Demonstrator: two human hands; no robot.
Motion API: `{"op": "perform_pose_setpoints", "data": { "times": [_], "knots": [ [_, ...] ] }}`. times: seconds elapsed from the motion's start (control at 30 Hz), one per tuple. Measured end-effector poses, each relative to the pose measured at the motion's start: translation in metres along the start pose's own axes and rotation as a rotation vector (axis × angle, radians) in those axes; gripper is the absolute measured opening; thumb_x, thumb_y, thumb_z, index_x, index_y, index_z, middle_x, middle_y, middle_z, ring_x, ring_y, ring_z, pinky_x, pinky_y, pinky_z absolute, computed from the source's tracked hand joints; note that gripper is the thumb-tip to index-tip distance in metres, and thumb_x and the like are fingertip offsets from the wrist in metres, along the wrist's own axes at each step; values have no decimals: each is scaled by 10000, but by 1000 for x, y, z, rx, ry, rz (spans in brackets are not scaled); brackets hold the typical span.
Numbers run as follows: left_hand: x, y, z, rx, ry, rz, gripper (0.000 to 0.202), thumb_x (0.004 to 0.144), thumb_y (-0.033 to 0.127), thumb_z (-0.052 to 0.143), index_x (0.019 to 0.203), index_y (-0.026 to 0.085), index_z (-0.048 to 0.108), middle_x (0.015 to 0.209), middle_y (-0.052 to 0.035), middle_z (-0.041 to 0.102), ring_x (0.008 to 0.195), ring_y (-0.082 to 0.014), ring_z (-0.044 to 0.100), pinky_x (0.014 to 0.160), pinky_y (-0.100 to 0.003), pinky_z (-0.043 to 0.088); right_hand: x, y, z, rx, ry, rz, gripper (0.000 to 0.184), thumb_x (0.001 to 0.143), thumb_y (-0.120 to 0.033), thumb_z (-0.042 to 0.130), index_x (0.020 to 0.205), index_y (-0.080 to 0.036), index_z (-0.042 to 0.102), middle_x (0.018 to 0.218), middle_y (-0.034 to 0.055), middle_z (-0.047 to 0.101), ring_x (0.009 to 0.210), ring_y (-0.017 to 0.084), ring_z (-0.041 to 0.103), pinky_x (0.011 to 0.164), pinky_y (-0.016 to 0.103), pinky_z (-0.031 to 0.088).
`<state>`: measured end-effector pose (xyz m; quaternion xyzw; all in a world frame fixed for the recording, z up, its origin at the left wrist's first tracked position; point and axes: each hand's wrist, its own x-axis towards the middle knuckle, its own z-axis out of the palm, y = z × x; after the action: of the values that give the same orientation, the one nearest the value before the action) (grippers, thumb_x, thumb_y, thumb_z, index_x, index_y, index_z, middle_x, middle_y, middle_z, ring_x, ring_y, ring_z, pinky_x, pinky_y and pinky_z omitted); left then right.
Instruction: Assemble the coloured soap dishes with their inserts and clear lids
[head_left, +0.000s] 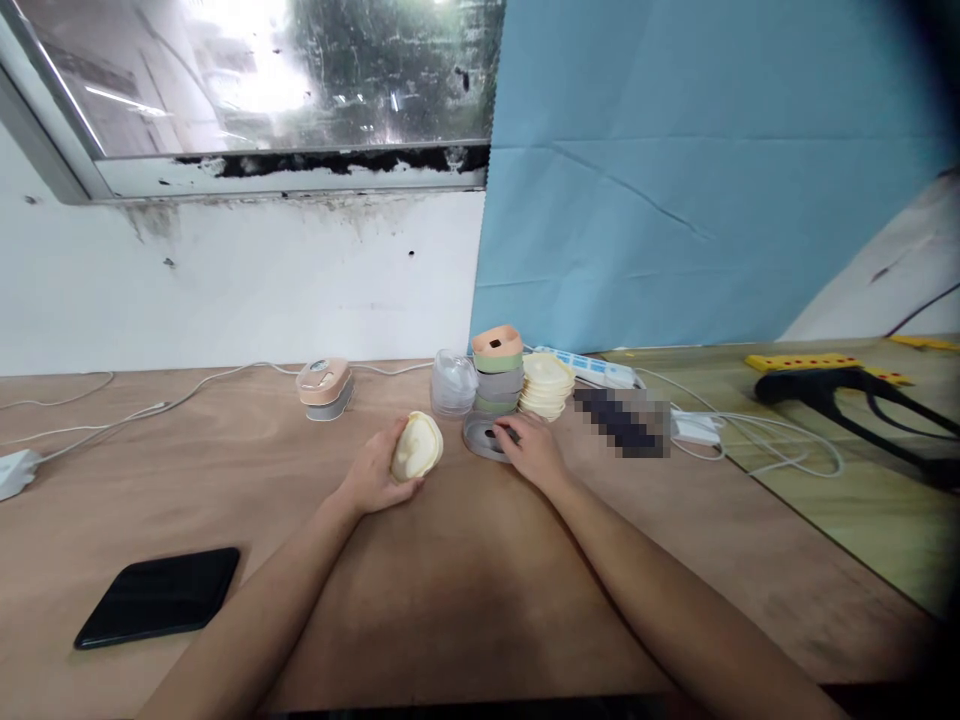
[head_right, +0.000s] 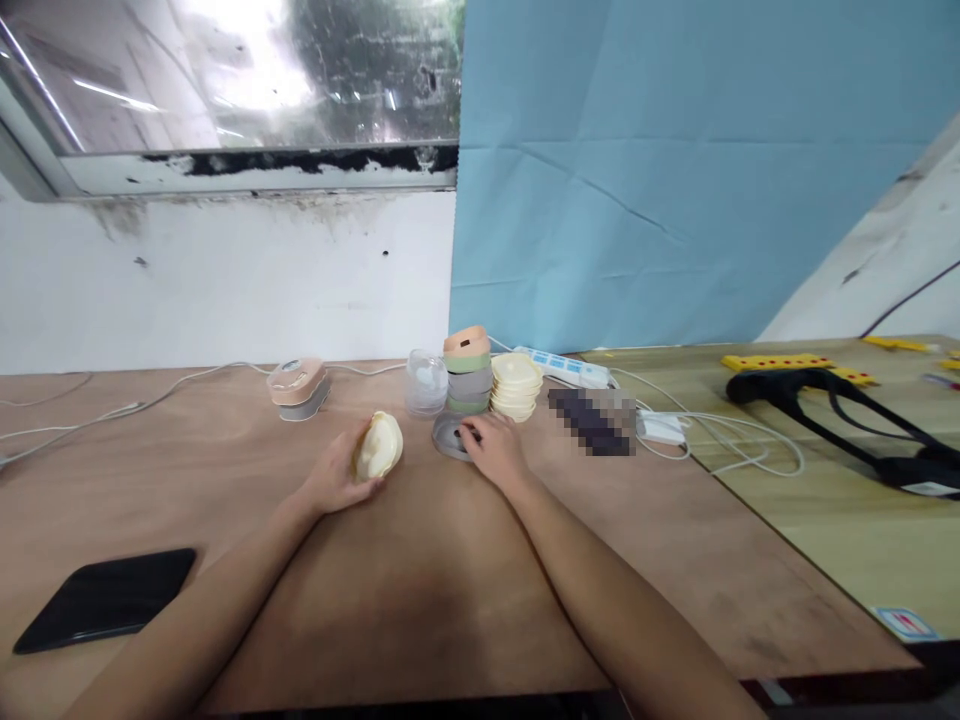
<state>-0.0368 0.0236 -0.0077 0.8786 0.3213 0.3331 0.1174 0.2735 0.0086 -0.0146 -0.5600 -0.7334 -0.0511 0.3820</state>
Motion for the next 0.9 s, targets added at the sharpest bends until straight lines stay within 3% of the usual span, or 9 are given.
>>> {"op": "perform_pose_setpoints", "data": {
  "times": [0.1, 0.2, 0.4, 0.5, 0.63, 0.77, 0.9],
  "knots": [
    [0, 1, 0, 10, 10, 13, 928, 722, 421, 680, 1466, 190, 176, 1324, -163, 488, 1125, -350, 531, 941, -515, 442, 0, 1, 3, 105, -4, 70, 299, 892, -434, 492, 898, -217, 697, 852, 62, 702, 809, 218, 620, 749, 357, 459],
    [0, -1, 0, 11, 16, 27, 927, 731, 437, 674, 1468, 192, 168, 1334, -163, 479, 1137, -354, 524, 949, -516, 440, 2, 0, 4, 246, -39, 60, 322, 911, -452, 462, 903, -220, 686, 870, 51, 700, 819, 209, 623, 760, 353, 469],
    [-1, -3, 3, 1, 28, 33, 931, 726, 454, 679, 1467, 178, 189, 1360, -180, 459, 1176, -382, 498, 966, -538, 422, 6, -4, -6, 195, 166, 0, 335, 937, -418, 406, 968, -208, 664, 897, 79, 673, 895, 246, 585, 835, 412, 438],
    [-1, -3, 6, 19, 75, 11, 967, 706, 477, 692, 1470, 178, 180, 1357, -188, 456, 1177, -392, 494, 958, -553, 414, -2, -19, -8, 209, 85, -127, 349, 916, -419, 437, 1130, -206, 612, 907, 82, 667, 886, 246, 592, 827, 413, 450],
    [-1, 1, 9, 63, 75, 9, 990, 713, 503, 673, 1480, 196, 128, 1361, -186, 450, 1169, -379, 503, 940, -538, 422, -14, -48, 0, 223, -92, -347, 515, 877, -436, 521, 1338, -213, 462, 987, 88, 667, 903, 236, 611, 816, 395, 478],
    [1, 6, 8, 105, 8, 67, 1004, 709, 513, 665, 1481, 190, 112, 1329, -186, 488, 1134, -360, 532, 917, -511, 432, -17, -63, 14, 152, -219, -487, 410, 890, -417, 517, 1258, -241, 557, 969, 91, 670, 868, 219, 624, 762, 357, 493],
    [1, 9, 3, 111, 17, 126, 1005, 730, 502, 651, 1494, 179, 85, 1410, -202, 418, 1204, -370, 488, 957, -516, 413, -13, -54, 18, 141, -107, -434, 256, 898, -373, 526, 1084, -239, 640, 895, 77, 682, 821, 200, 633, 738, 341, 496]
  ]
}}
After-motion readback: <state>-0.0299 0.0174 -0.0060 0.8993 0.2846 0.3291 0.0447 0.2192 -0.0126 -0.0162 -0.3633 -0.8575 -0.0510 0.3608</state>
